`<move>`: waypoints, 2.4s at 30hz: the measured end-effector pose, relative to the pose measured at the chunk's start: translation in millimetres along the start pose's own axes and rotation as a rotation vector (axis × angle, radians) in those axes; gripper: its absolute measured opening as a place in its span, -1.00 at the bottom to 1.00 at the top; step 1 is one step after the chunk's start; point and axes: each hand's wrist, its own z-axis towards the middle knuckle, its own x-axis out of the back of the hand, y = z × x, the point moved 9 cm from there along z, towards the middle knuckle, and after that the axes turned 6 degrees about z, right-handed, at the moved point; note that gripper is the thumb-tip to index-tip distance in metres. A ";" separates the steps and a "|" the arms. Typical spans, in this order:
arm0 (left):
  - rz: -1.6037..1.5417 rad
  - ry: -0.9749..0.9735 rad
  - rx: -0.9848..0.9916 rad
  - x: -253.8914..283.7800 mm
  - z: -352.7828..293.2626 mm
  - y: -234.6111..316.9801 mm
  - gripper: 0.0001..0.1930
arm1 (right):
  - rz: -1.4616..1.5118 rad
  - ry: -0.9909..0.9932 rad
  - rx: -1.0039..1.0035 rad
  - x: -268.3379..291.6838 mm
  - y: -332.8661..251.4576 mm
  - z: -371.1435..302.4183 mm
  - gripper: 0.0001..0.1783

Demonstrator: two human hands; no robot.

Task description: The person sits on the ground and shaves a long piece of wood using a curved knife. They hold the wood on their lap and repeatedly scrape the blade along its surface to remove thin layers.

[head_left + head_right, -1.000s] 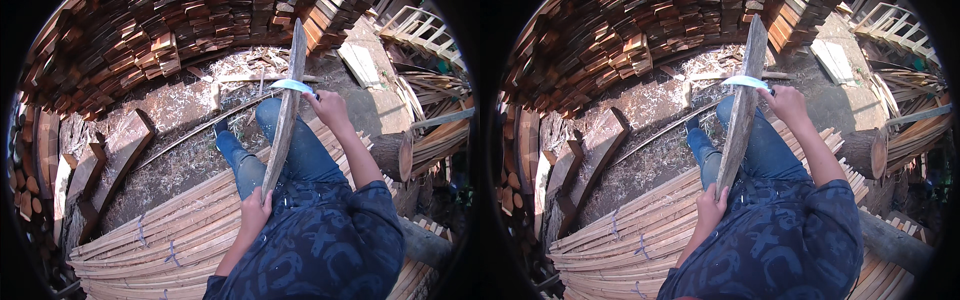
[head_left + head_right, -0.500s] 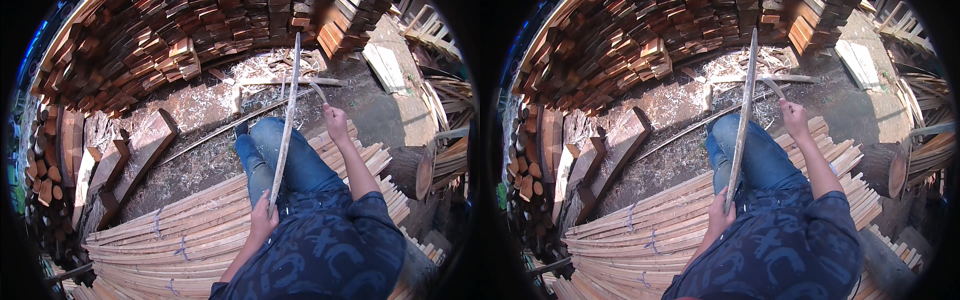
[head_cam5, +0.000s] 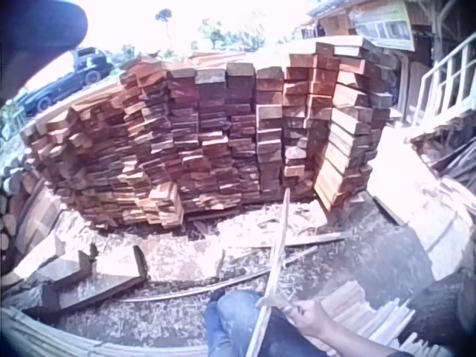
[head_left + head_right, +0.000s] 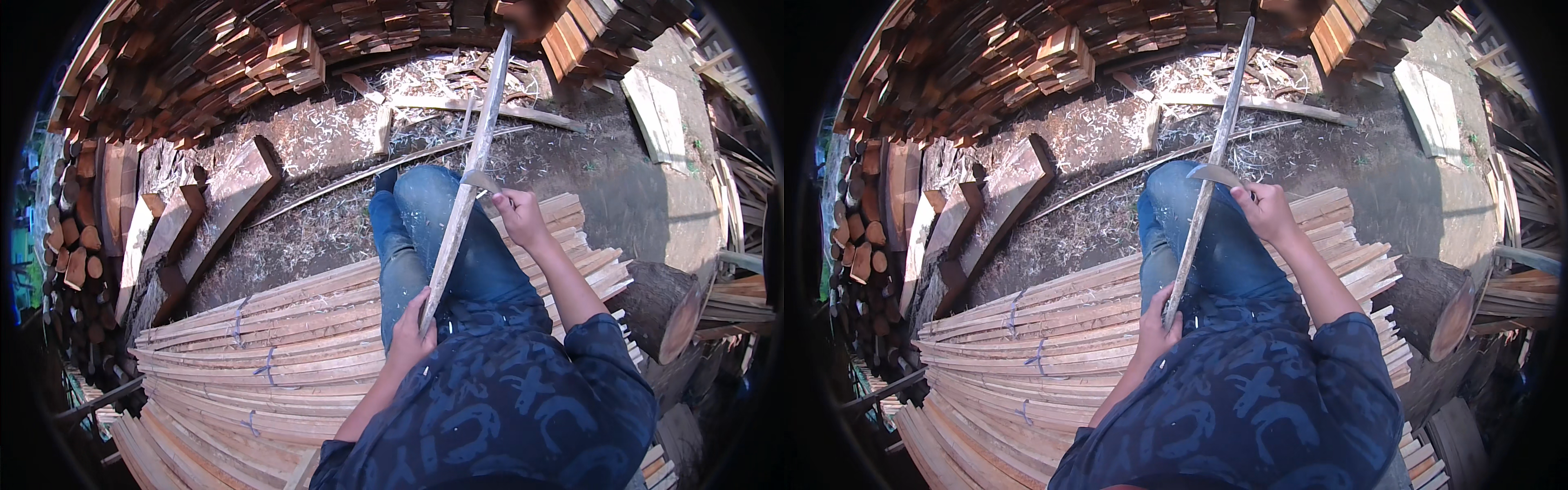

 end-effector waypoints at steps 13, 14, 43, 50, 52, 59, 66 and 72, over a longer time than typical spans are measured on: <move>0.063 -0.213 -0.085 -37.5 11.8 7.1 -0.14 | 0.060 -0.206 -0.169 28.4 10.5 -47.9 -0.51; 0.073 -0.217 -0.081 -37.3 13.6 12.5 -0.14 | 0.053 -0.259 -0.190 28.9 1.4 -49.6 -0.58; 0.223 -0.055 0.071 9.0 50.4 -37.9 0.09 | 0.705 -0.525 -0.655 -4.2 -2.2 -134.8 -0.67; 0.267 -0.036 0.144 8.0 46.0 -67.1 -0.26 | 0.568 -0.464 -0.768 -14.7 -0.8 -190.2 -0.62; 0.260 -0.086 0.154 5.5 41.4 -69.6 -0.35 | 0.391 -0.408 -0.697 -4.2 -9.5 -177.1 -0.62; 0.204 -0.210 0.220 3.3 44.0 -75.9 -0.40 | 0.433 0.076 -0.325 55.5 -43.2 -104.1 -0.82; 0.068 -0.234 0.181 -2.9 44.6 -76.9 -0.40 | 0.238 -0.337 -0.375 11.5 -44.4 -152.2 -0.79; 0.009 -0.185 0.179 -16.9 40.0 -84.0 -0.41 | 0.224 -0.070 -0.286 54.4 -56.6 -118.7 -0.79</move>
